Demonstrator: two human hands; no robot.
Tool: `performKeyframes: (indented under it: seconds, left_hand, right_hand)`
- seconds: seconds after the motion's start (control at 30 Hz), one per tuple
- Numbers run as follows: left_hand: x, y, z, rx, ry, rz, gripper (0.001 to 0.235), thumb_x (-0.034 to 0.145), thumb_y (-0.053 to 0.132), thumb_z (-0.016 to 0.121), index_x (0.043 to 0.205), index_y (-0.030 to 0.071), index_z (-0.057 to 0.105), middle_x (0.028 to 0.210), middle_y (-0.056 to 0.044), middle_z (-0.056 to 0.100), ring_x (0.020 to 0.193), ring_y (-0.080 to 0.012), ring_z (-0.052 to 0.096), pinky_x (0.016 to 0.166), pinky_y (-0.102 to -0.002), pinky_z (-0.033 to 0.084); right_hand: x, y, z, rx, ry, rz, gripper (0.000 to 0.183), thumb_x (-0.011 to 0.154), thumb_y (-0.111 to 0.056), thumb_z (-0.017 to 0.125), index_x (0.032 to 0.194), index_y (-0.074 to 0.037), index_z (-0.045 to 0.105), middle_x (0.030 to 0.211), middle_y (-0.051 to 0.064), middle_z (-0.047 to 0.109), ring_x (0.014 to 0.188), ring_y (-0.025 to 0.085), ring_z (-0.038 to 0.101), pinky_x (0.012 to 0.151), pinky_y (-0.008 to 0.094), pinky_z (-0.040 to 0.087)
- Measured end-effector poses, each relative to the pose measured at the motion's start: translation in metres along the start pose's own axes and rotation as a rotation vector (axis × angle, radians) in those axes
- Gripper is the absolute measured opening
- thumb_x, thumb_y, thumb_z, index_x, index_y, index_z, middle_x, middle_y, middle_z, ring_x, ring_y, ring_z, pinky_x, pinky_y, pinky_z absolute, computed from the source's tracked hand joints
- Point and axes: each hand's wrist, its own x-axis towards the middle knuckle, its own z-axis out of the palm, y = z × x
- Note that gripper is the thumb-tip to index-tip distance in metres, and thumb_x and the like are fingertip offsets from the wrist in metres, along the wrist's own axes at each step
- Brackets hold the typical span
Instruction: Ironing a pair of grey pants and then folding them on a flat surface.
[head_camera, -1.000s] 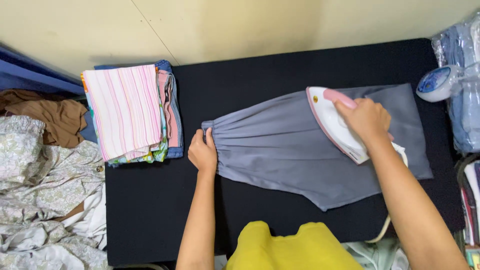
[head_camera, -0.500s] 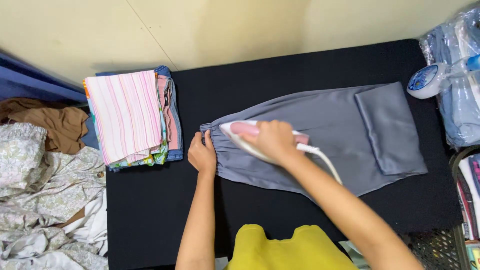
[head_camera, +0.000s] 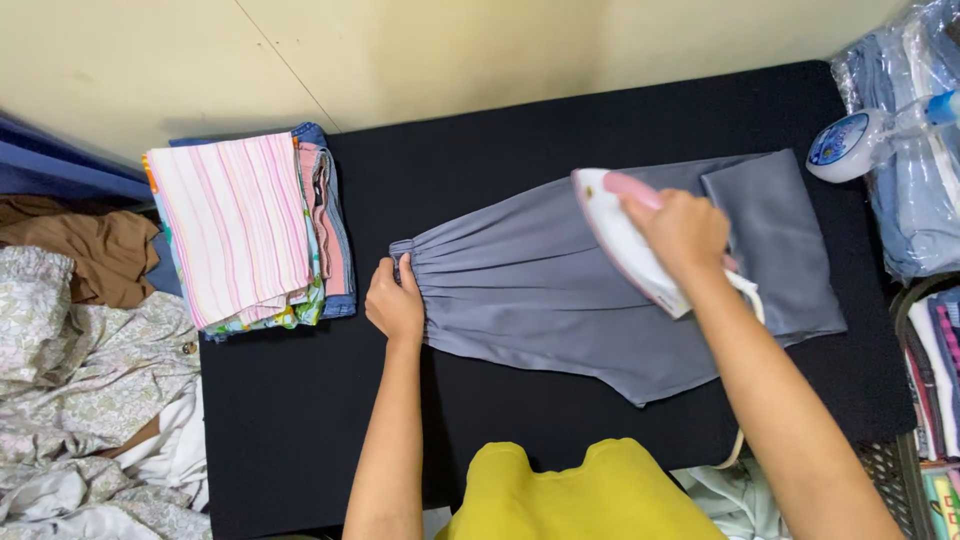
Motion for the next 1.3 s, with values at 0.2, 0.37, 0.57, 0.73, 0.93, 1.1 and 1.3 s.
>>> performKeyframes:
  seconds: [0.2, 0.37, 0.57, 0.73, 0.93, 1.1, 1.3]
  left_hand:
    - [-0.001, -0.003, 0.002, 0.001, -0.037, -0.024, 0.036, 0.104, 0.039, 0.062, 0.091, 0.005, 0.064, 0.087, -0.014, 0.071, 0.075, -0.0398, 0.069, 0.06, -0.05, 0.052]
    - [0.001, 0.0, -0.001, -0.005, -0.011, -0.02, 0.037, 0.103, 0.041, 0.062, 0.09, 0.006, 0.063, 0.088, -0.014, 0.071, 0.076, -0.0427, 0.067, 0.061, -0.053, 0.051]
    - [-0.001, 0.0, -0.002, 0.025, -0.018, -0.029, 0.04, 0.103, 0.042, 0.061, 0.088, 0.005, 0.062, 0.086, -0.016, 0.071, 0.076, -0.0444, 0.066, 0.059, -0.055, 0.049]
    - [0.002, 0.004, -0.005, 0.036, -0.045, -0.044, 0.04, 0.104, 0.042, 0.061, 0.087, 0.006, 0.062, 0.084, -0.015, 0.071, 0.075, -0.0442, 0.066, 0.059, -0.055, 0.048]
    - [0.001, 0.0, -0.002, 0.021, -0.065, -0.029, 0.041, 0.107, 0.043, 0.06, 0.089, 0.006, 0.062, 0.087, -0.013, 0.07, 0.077, -0.0411, 0.067, 0.062, -0.052, 0.05]
    - [-0.005, 0.007, -0.01, 0.013, 0.128, 0.11, 0.041, 0.104, 0.043, 0.061, 0.1, 0.003, 0.065, 0.099, -0.015, 0.064, 0.088, -0.0423, 0.066, 0.066, -0.053, 0.052]
    - [-0.009, 0.02, -0.033, 0.122, -0.275, -0.157, 0.065, 0.084, 0.064, 0.076, 0.085, 0.0, 0.067, 0.089, -0.021, 0.072, 0.085, -0.046, 0.069, 0.073, -0.056, 0.053]
  right_hand:
    - [0.028, 0.053, 0.007, 0.017, 0.108, 0.14, 0.071, 0.092, -0.074, 0.067, 0.096, -0.005, 0.08, 0.088, 0.026, 0.074, 0.085, 0.047, 0.07, 0.073, 0.055, 0.055]
    - [0.004, 0.042, -0.031, 0.203, -0.131, 0.229, 0.065, 0.084, -0.072, 0.066, 0.095, -0.009, 0.081, 0.086, 0.021, 0.076, 0.083, 0.039, 0.074, 0.075, 0.05, 0.056]
    - [-0.089, -0.023, -0.034, 0.063, -0.174, -0.226, 0.066, 0.076, -0.076, 0.067, 0.088, -0.013, 0.081, 0.072, 0.016, 0.074, 0.066, 0.037, 0.073, 0.063, 0.049, 0.057]
    - [-0.112, -0.016, 0.003, -0.04, -0.21, -0.37, 0.066, 0.079, -0.076, 0.064, 0.087, -0.012, 0.08, 0.067, 0.017, 0.072, 0.064, 0.036, 0.073, 0.062, 0.045, 0.058]
    - [-0.098, 0.049, -0.007, -0.014, -0.095, -0.166, 0.066, 0.077, -0.076, 0.064, 0.095, -0.015, 0.082, 0.072, 0.019, 0.073, 0.067, 0.039, 0.073, 0.062, 0.049, 0.058]
    - [-0.092, 0.067, -0.028, 0.075, -0.212, 0.188, 0.071, 0.082, -0.079, 0.063, 0.094, -0.011, 0.081, 0.08, 0.019, 0.076, 0.079, 0.039, 0.074, 0.072, 0.05, 0.058]
    - [-0.096, 0.136, -0.009, 0.341, -0.06, 0.268, 0.06, 0.083, -0.068, 0.069, 0.092, -0.01, 0.08, 0.076, 0.018, 0.073, 0.075, 0.04, 0.073, 0.068, 0.049, 0.054]
